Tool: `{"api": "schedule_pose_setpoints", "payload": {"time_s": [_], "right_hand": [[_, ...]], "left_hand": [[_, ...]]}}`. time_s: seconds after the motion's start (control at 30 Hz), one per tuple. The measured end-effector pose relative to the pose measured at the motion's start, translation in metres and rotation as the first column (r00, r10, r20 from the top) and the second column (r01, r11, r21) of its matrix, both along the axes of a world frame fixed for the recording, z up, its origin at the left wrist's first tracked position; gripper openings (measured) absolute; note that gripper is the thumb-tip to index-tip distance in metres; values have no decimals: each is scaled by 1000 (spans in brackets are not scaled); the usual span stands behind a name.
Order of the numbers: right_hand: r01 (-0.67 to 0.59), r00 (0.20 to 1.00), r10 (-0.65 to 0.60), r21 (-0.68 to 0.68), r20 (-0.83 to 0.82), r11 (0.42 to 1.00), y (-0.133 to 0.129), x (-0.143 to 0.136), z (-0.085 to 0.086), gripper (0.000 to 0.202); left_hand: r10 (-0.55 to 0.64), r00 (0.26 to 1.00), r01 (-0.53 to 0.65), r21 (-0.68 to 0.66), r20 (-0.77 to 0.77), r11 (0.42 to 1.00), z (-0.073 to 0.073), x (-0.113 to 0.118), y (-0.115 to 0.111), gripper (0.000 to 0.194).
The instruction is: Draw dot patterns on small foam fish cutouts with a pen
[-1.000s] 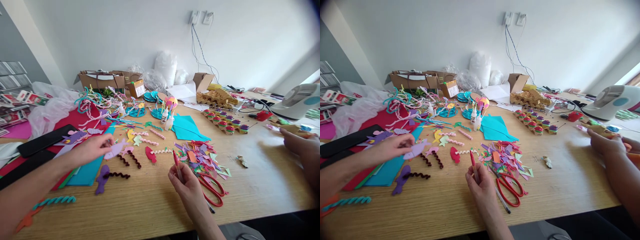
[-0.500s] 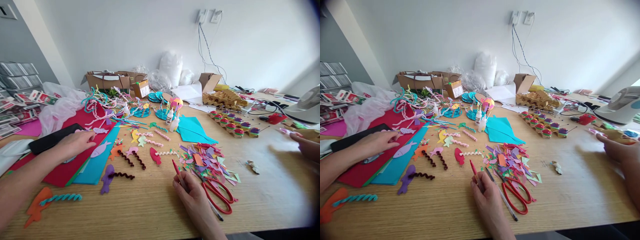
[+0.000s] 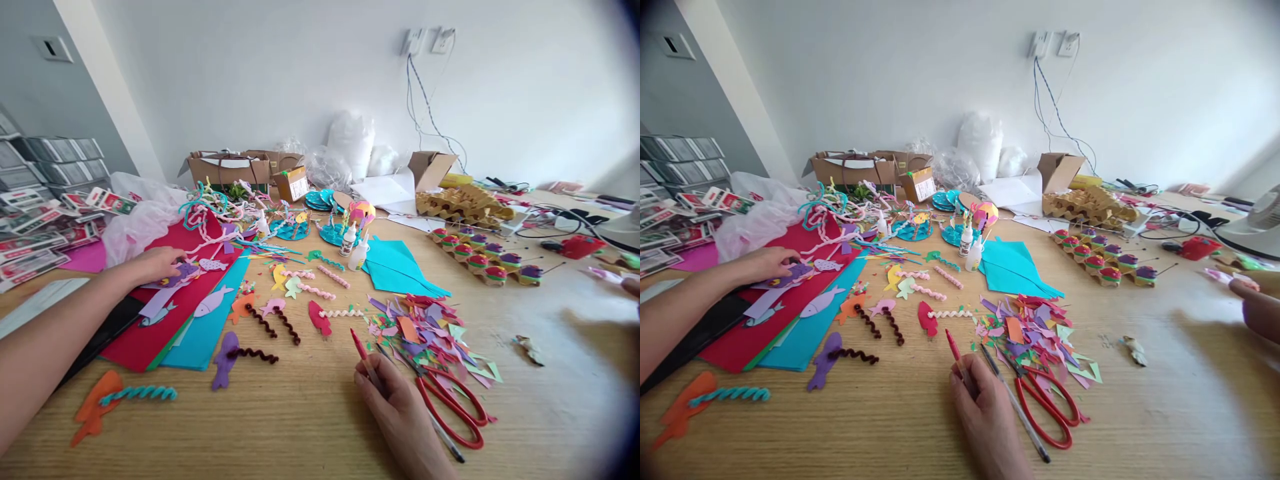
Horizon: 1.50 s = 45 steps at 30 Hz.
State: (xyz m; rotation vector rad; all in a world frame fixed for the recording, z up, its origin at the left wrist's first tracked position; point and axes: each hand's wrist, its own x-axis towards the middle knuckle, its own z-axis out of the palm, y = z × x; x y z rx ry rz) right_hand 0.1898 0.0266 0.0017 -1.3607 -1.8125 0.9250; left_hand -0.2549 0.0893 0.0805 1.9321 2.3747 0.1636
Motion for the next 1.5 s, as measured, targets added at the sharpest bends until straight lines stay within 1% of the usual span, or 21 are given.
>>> {"api": "schedule_pose_setpoints", "payload": {"time_s": [0.13, 0.23, 0.37, 0.5, 0.63, 0.77, 0.9, 1.03, 1.1, 1.2, 1.27, 1.33, 1.43, 1.5], "right_hand": [[-6, 1000, 7, -11, 23, 1000, 0, 0, -2, 20], [-19, 999, 20, -24, 38, 1000, 0, 0, -3, 20], [-29, 998, 31, -41, 50, 999, 1, -1, -2, 21], [-35, 996, 38, -43, 83, 998, 1, -2, 0, 23], [-31, 993, 34, -31, 111, 999, -1, -2, 2, 24], [-33, 994, 34, -15, 104, 999, -1, -2, 0, 23], [-34, 995, 34, -8, 93, 999, 0, -1, -2, 22], [-32, 995, 33, -10, 91, 999, 1, -1, -2, 22], [-35, 995, 36, -15, 95, 999, 1, -1, -2, 22], [-35, 996, 37, -16, 82, 999, 1, -1, -1, 21], [-29, 998, 30, -7, 53, 1000, 1, -1, -1, 20], [-21, 1000, 21, 4, 18, 1000, 2, -1, -1, 20], [1, 999, 0, 7, -34, 1000, 2, -1, 0, 20], [28, 996, -28, -2, -84, 1000, 0, -3, 2, 22]], "left_hand": [[-25, 997, 17, -107, -72, 994, -5, -6, 3, 26], [-52, 994, 36, -158, -98, 987, -7, -11, 4, 27], [-60, 990, 33, -209, -124, 977, -11, -17, 11, 27], [-69, 990, 41, -219, -121, 975, -12, -19, 14, 30], [-72, 991, 46, -211, -115, 976, -11, -19, 12, 30], [-65, 993, 44, -210, -96, 977, -10, -21, 14, 31], [-33, 997, 17, -215, -68, 976, -10, -25, 18, 31], [20, 1000, -22, -239, -12, 971, -3, -32, 20, 31], [55, 998, -47, -242, 29, 969, 4, -36, 20, 31], [112, 988, -87, -213, 107, 973, 17, -38, 20, 30], [131, 975, -99, -176, 181, 979, 27, -33, 18, 27], [123, 953, -91, -127, 276, 988, 37, -18, 14, 21], [36, 888, -22, -35, 458, 999, 50, 23, 3, 14], [-26, 825, 25, 10, 564, 1000, 53, 59, -6, 20]]}}
